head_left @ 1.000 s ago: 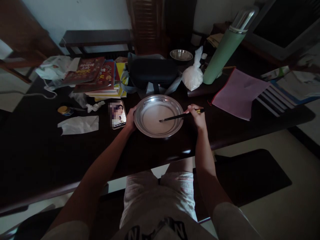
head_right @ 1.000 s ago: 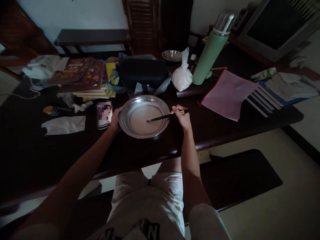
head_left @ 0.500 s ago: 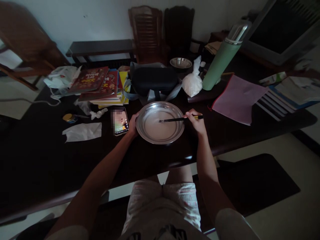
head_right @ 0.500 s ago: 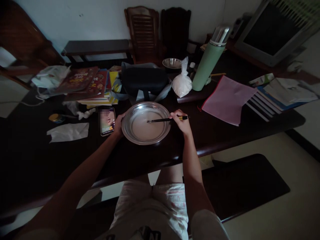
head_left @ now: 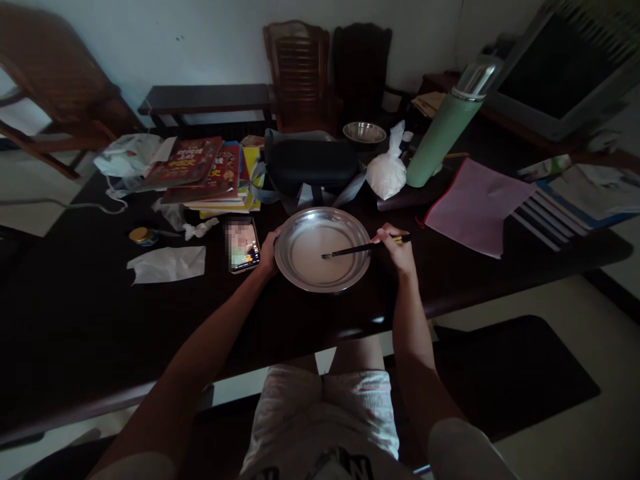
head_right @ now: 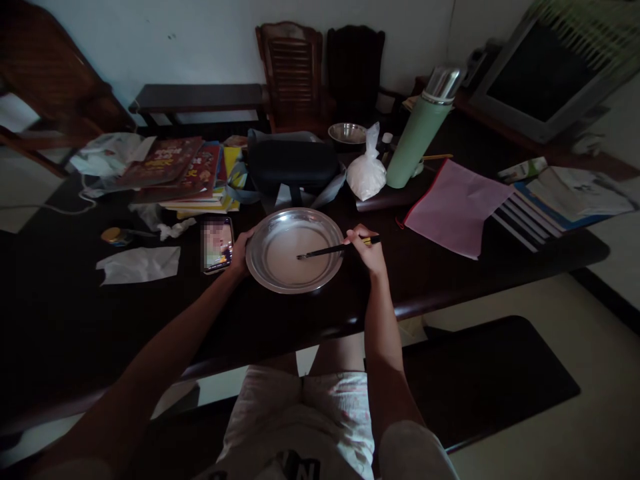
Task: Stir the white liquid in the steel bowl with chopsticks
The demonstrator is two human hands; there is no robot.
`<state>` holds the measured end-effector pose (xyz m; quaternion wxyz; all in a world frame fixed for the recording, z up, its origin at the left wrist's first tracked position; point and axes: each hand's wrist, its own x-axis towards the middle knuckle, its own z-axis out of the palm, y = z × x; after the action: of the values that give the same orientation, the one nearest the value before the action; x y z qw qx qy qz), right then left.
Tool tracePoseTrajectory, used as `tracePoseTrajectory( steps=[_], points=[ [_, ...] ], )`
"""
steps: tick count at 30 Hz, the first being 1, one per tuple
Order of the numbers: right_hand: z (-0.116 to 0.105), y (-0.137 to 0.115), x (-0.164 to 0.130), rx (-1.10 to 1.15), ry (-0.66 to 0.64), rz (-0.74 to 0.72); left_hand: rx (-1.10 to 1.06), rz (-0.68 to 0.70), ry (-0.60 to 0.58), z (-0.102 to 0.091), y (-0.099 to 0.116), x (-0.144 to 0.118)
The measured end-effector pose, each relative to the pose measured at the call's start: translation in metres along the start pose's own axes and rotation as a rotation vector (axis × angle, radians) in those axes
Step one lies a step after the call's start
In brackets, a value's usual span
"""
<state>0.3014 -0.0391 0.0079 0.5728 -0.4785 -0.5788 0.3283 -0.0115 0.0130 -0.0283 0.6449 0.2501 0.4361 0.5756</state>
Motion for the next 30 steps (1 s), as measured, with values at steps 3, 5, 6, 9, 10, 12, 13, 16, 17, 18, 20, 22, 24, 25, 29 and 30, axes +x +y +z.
tracePoseTrajectory(
  steps=[3, 5, 6, 9, 10, 12, 13, 16, 17, 18, 20, 22, 24, 25, 29, 30],
  points=[
    [0.0015, 0.0001, -0.0003, -0.013, -0.049, -0.012, 0.001, 0.001, -0.007, 0.0001, 0.0002, -0.0001],
    [0.0019, 0.0004, 0.0002, -0.025, -0.051, -0.026, 0.006, 0.01, -0.029, 0.0001, 0.0005, -0.0002],
    [0.0017, 0.0005, 0.0004, -0.029, -0.043, -0.03, 0.008, 0.013, -0.039, 0.0, 0.0006, -0.0002],
    [0.0004, 0.0005, 0.0007, -0.031, -0.012, -0.036, 0.011, 0.007, -0.053, -0.0004, 0.0011, -0.0005],
    [0.0001, 0.0005, 0.0006, -0.025, -0.009, -0.032, 0.012, 0.005, -0.052, -0.0005, 0.0013, -0.0007],
    [0.0002, 0.0007, 0.0003, -0.01, -0.025, -0.019, 0.014, 0.0, -0.041, -0.0002, 0.0021, -0.0013],
    [0.0006, 0.001, 0.0002, -0.002, -0.037, -0.016, 0.014, -0.001, -0.036, 0.0002, 0.0026, -0.0017],
    [0.0021, 0.0024, 0.0008, 0.004, -0.067, -0.032, 0.007, -0.01, -0.032, 0.0021, 0.0045, -0.0031],
    [0.0021, 0.003, 0.0012, -0.002, -0.066, -0.042, 0.005, -0.019, -0.032, 0.0027, 0.0051, -0.0036],
    [0.0018, 0.0034, 0.0015, -0.012, -0.058, -0.049, 0.002, -0.03, -0.029, 0.0034, 0.0057, -0.0041],
    [0.0004, 0.004, 0.0016, -0.031, -0.025, -0.051, -0.002, -0.052, -0.022, 0.0043, 0.0068, -0.0051],
    [-0.0013, 0.0043, 0.0009, -0.022, 0.017, -0.032, -0.003, -0.064, -0.012, 0.0047, 0.0077, -0.006],
    [-0.0018, 0.0045, 0.0002, 0.01, 0.019, -0.004, 0.006, -0.075, -0.001, 0.0046, 0.0084, -0.0069],
    [-0.0016, 0.0047, 0.0, 0.021, 0.004, 0.007, 0.014, -0.082, 0.004, 0.0044, 0.0086, -0.0072],
    [-0.0002, 0.0058, 0.0006, -0.031, -0.025, -0.023, 0.041, -0.065, -0.018, 0.0027, 0.0077, -0.0071],
    [-0.0003, 0.0059, 0.0005, -0.052, 0.003, -0.033, 0.047, -0.051, -0.033, 0.0022, 0.007, -0.0067]
  ],
)
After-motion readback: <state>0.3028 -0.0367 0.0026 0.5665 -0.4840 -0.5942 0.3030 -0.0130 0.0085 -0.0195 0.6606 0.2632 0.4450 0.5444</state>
